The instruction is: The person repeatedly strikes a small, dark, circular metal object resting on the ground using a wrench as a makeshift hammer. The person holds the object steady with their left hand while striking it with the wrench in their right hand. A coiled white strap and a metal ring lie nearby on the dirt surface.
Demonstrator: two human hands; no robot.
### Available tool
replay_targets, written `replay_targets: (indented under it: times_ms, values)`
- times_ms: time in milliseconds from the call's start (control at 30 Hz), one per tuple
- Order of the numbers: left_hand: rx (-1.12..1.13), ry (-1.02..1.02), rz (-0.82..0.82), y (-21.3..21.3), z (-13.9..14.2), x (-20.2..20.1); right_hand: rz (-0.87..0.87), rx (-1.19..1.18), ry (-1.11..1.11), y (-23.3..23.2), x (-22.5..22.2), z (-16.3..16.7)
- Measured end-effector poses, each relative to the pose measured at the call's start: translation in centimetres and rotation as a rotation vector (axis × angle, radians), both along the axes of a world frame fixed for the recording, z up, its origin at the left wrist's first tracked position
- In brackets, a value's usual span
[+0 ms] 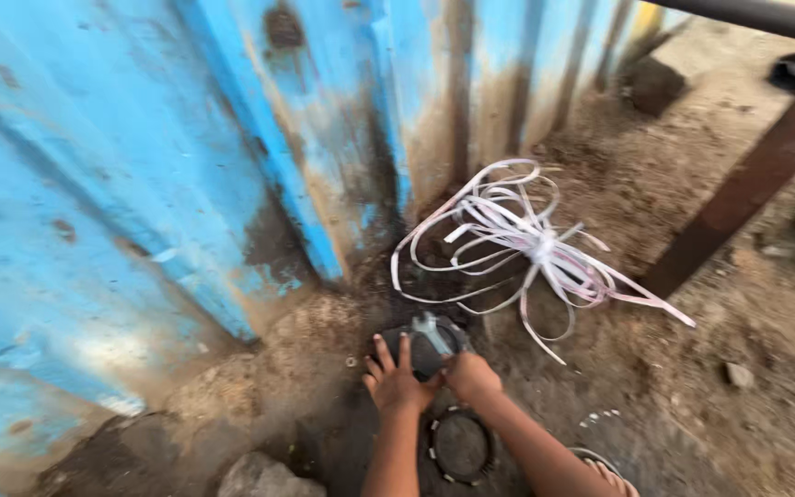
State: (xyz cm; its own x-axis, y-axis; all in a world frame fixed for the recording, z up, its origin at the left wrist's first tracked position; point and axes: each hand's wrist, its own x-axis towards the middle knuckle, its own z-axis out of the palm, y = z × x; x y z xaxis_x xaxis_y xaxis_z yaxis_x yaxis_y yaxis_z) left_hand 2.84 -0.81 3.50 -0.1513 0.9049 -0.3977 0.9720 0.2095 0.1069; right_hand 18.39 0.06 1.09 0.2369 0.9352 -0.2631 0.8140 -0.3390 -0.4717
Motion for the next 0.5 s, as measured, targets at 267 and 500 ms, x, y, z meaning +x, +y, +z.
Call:
replay_targets:
  times_ms: [267,500]
  values:
    - [-0.018,-0.072,-0.018,0.3,-0.2,-0.6,0.016,-0.019,0.277,1.6,1.9,-0.7]
    - [-0.116,0.047,-0.048,2.2,-1.2,0.1,-0.041,0.01,0.685,0.2,3.0,-1.8]
